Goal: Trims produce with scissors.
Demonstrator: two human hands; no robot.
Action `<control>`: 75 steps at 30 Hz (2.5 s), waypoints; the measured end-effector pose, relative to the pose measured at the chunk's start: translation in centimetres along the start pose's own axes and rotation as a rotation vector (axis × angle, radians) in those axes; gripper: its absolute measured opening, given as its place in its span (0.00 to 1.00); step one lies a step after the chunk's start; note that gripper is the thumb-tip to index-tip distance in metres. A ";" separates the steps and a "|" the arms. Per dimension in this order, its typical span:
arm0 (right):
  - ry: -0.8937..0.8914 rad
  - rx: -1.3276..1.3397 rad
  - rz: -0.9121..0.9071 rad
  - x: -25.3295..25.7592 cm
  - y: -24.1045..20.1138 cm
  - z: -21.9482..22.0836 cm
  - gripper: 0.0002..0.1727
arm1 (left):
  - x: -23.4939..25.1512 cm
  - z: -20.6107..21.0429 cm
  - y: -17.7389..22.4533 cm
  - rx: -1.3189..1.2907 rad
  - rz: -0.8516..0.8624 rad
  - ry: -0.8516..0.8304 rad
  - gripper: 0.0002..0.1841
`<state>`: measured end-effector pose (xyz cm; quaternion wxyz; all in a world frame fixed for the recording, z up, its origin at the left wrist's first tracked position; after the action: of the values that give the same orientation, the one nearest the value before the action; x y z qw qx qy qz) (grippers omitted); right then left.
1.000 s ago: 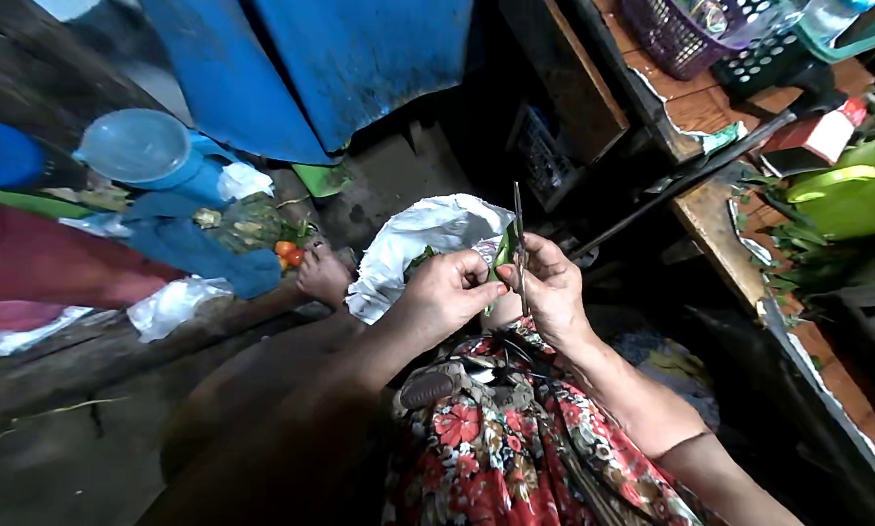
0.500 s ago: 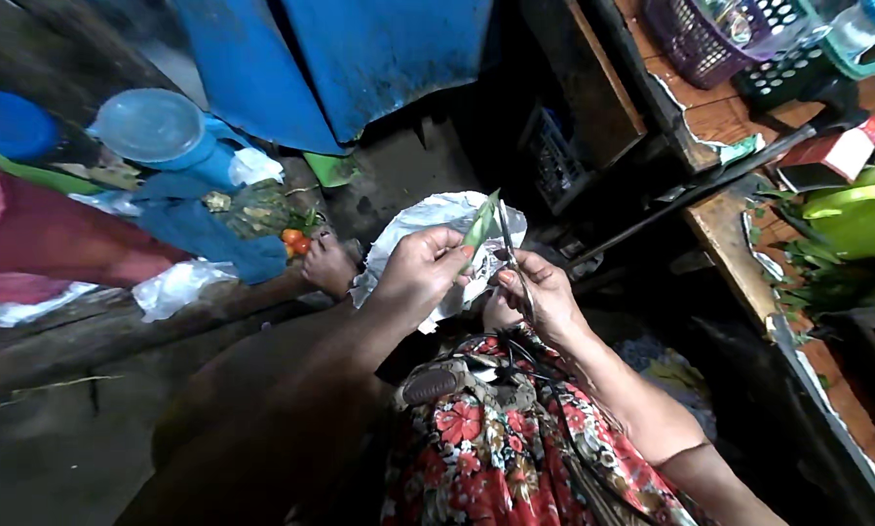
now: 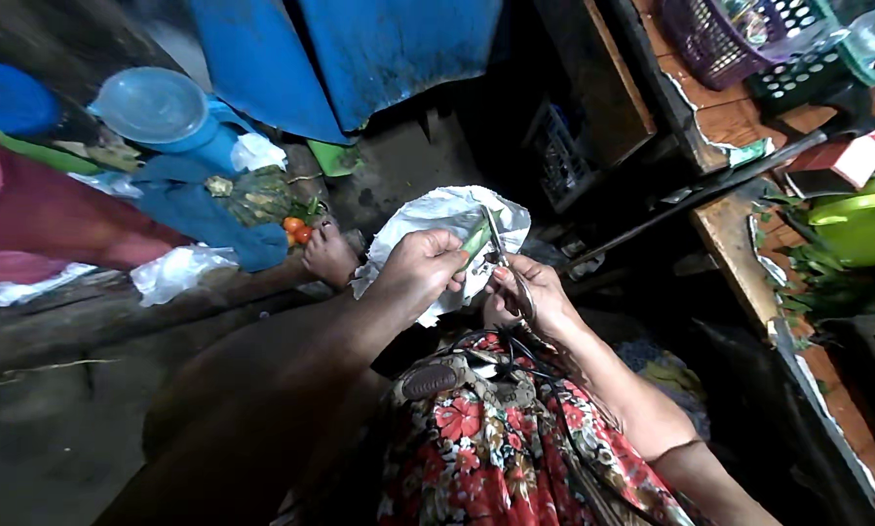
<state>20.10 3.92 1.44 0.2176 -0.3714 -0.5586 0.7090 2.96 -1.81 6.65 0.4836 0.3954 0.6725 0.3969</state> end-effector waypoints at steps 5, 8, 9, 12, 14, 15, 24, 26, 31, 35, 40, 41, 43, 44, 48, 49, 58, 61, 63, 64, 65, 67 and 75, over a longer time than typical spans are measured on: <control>-0.018 0.023 -0.024 0.0 -0.4 0.1 0.22 | 0.0 -0.2 -0.1 -0.004 -0.022 0.002 0.08; -0.021 0.045 -0.043 0.0 -0.5 0.1 0.21 | -0.1 -0.3 -0.1 -0.005 -0.014 0.000 0.08; -0.013 0.049 -0.043 0.0 -0.5 0.1 0.20 | -0.1 -0.4 -0.1 -0.009 -0.016 0.004 0.08; 0.016 -0.003 -0.017 -0.2 -0.3 0.1 0.19 | -0.2 -0.6 0.0 -0.027 -0.024 0.026 0.08; -0.003 -0.061 -0.024 -0.4 -0.2 0.1 0.21 | -0.2 -0.8 0.1 -0.042 -0.027 0.039 0.07; -0.029 -0.073 -0.041 -0.5 -0.3 0.2 0.22 | -0.1 -0.9 0.1 -0.044 -0.027 0.040 0.07; -0.043 -0.138 -0.064 -0.4 -0.7 0.7 0.20 | 0.1 -0.2 -0.1 0.034 -0.090 -0.012 0.06; -0.035 -0.184 -0.062 -0.4 -0.8 0.6 0.20 | 0.1 -0.3 -0.1 0.041 -0.092 -0.011 0.07; -0.052 -0.227 -0.051 -0.4 -0.8 0.4 0.22 | 0.1 -0.4 -0.2 0.057 -0.098 -0.021 0.06; -0.064 -0.190 -0.052 -0.3 -0.8 0.3 0.20 | 0.0 -0.6 -0.1 0.053 -0.107 -0.016 0.07; -0.042 -0.151 -0.047 -0.2 -0.3 0.5 0.20 | 0.1 -0.6 -0.1 0.059 -0.070 -0.019 0.08; -0.048 -0.146 -0.043 -0.2 -0.4 0.6 0.20 | 0.0 -0.7 -0.1 0.055 -0.063 -0.020 0.08; -0.080 -0.158 -0.047 -0.3 -0.5 0.7 0.23 | 0.0 -0.8 -0.1 0.044 -0.056 -0.011 0.08; -0.106 -0.165 -0.055 -0.4 -0.5 0.8 0.25 | 0.0 -0.9 0.0 0.042 -0.054 -0.002 0.07; -0.128 -0.151 -0.081 -0.9 -0.8 1.1 0.28 | 0.0 -1.2 0.0 0.030 -0.039 0.015 0.08; -0.120 -0.153 -0.083 -1.0 -0.9 1.2 0.27 | -0.1 -1.1 0.0 0.025 -0.036 0.009 0.08; -0.077 -0.213 -0.152 -0.7 -0.8 1.3 0.23 | 0.0 -0.7 -0.3 0.058 -0.055 -0.044 0.08; -0.086 -0.198 -0.145 -0.7 -0.5 1.1 0.22 | 0.0 -0.7 -0.3 0.059 -0.053 -0.051 0.09; -0.098 -0.214 -0.135 -0.7 -0.6 1.1 0.21 | 0.0 -0.8 -0.4 0.058 -0.056 -0.060 0.08; -0.101 -0.229 -0.132 -0.7 -0.6 1.1 0.21 | 0.0 -0.7 -0.5 0.061 -0.060 -0.062 0.08; -0.104 -0.243 -0.132 -0.7 -0.7 1.0 0.21 | 0.0 -0.7 -0.6 0.067 -0.061 -0.065 0.08; -0.110 -0.276 -0.134 -0.7 -0.6 0.9 0.20 | -0.1 -0.6 -0.6 0.080 -0.070 -0.074 0.08; -0.096 -0.209 -0.112 -0.4 -0.6 1.0 0.23 | -0.1 -0.4 -0.4 0.130 -0.036 -0.118 0.08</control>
<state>19.49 3.14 2.28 0.1901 -0.3259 -0.6592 0.6504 2.55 -2.15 6.42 0.5026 0.4364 0.6742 0.3199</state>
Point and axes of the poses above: each hand's wrist, its own x-axis towards the middle knuckle, its own z-axis out of the palm, y = z × x, the point moved 6 cm from there along x, towards the middle knuckle, and after that the axes turned 5 degrees about x, right-handed, at the moved point
